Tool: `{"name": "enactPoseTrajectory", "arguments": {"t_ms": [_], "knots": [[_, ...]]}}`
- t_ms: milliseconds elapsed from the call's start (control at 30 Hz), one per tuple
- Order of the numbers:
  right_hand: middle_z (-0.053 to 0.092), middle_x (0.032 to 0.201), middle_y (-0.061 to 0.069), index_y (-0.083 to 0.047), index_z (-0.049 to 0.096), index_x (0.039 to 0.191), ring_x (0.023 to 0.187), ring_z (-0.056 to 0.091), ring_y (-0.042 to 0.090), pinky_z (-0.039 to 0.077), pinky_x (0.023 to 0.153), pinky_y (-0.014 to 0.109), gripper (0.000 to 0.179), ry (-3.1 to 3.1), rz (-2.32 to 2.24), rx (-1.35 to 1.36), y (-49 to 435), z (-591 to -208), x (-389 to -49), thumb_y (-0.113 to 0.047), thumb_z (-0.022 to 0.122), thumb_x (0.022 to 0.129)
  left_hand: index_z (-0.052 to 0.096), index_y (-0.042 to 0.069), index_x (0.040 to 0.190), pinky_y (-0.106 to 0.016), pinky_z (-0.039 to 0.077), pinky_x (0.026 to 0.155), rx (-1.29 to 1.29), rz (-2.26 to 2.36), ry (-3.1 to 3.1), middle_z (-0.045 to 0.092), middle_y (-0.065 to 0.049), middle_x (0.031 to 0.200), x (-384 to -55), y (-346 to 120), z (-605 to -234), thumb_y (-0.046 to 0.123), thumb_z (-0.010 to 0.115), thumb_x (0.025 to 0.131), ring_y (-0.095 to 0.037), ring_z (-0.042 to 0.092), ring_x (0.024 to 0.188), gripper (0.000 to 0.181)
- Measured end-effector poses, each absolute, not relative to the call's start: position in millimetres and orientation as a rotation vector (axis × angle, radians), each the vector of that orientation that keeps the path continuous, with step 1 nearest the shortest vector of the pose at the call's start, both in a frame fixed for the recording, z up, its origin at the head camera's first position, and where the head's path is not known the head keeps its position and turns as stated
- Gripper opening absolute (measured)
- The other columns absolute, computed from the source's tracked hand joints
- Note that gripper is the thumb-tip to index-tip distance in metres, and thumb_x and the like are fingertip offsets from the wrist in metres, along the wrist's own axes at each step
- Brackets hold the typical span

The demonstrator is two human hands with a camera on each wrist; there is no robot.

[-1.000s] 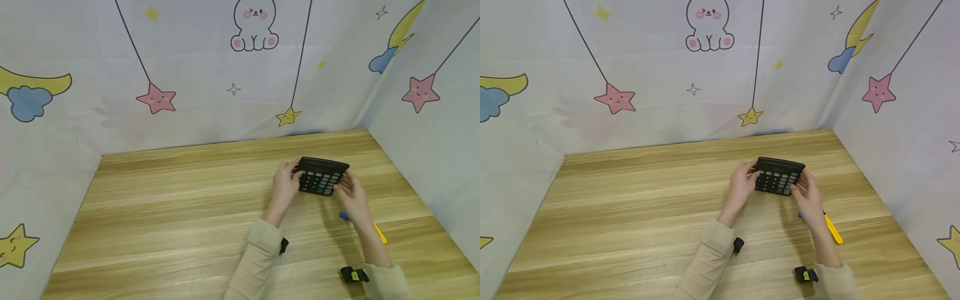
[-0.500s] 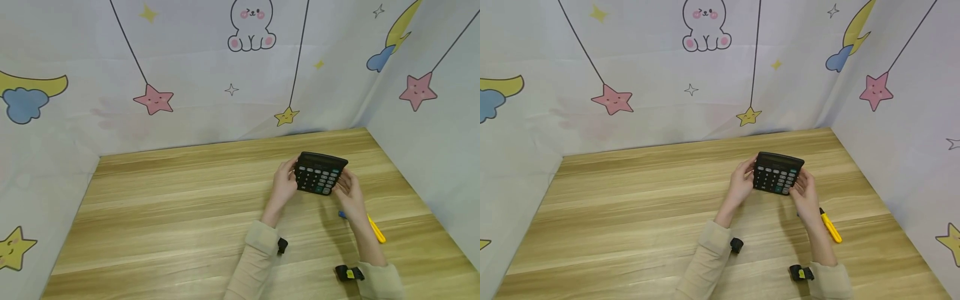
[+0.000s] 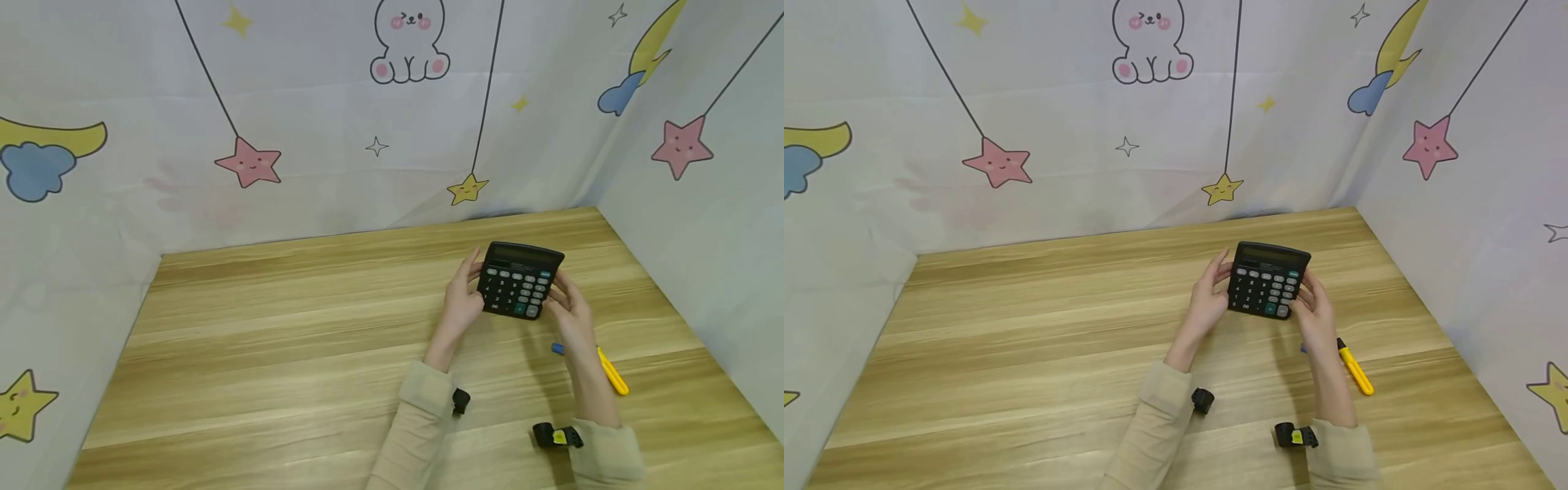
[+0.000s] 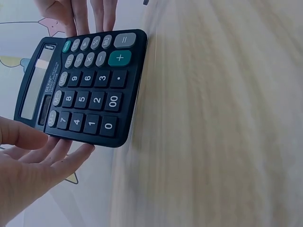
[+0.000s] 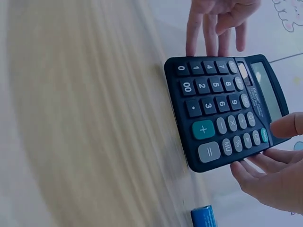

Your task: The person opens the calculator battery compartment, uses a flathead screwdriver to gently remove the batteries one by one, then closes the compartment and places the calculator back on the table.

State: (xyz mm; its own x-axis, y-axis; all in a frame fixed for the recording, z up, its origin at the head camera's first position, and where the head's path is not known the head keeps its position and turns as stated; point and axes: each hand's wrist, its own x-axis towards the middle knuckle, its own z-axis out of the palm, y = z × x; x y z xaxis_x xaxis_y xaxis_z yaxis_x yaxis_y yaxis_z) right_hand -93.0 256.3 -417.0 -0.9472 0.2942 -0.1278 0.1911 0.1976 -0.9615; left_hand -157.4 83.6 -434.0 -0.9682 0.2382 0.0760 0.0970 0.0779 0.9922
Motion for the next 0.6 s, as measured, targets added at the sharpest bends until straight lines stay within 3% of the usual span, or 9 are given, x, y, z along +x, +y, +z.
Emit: {"name": "enactPoseTrajectory", "arguments": {"t_ms": [200, 600], "knots": [[0.017, 0.162, 0.005, -0.022, 0.015, 0.155, 0.145, 0.024, 0.029, 0.022, 0.118, 0.043, 0.064, -2.228, 2.040, -0.517, 254.6, -417.6, -95.6, -0.006, 0.040, 0.098, 0.035, 0.015, 0.149, -0.042, 0.040, 0.108, 0.319, 2.045, 2.209, 0.054, -0.014, 0.138, -157.3, 86.0, -435.9, -0.022, 0.041, 0.074, -0.026, 0.050, 0.130, 0.084], [0.006, 0.164, 0.002, -0.018, 0.009, 0.156, 0.150, 0.011, 0.028, 0.006, 0.122, 0.044, 0.063, -2.119, 2.253, -0.503, 258.7, -420.6, -94.0, -0.008, 0.036, 0.099, 0.040, 0.017, 0.146, -0.040, 0.033, 0.114, 0.229, 2.034, 2.158, 0.053, -0.012, 0.140, -154.1, 85.4, -435.5, -0.022, 0.040, 0.067, -0.026, 0.047, 0.133, 0.088]]}}
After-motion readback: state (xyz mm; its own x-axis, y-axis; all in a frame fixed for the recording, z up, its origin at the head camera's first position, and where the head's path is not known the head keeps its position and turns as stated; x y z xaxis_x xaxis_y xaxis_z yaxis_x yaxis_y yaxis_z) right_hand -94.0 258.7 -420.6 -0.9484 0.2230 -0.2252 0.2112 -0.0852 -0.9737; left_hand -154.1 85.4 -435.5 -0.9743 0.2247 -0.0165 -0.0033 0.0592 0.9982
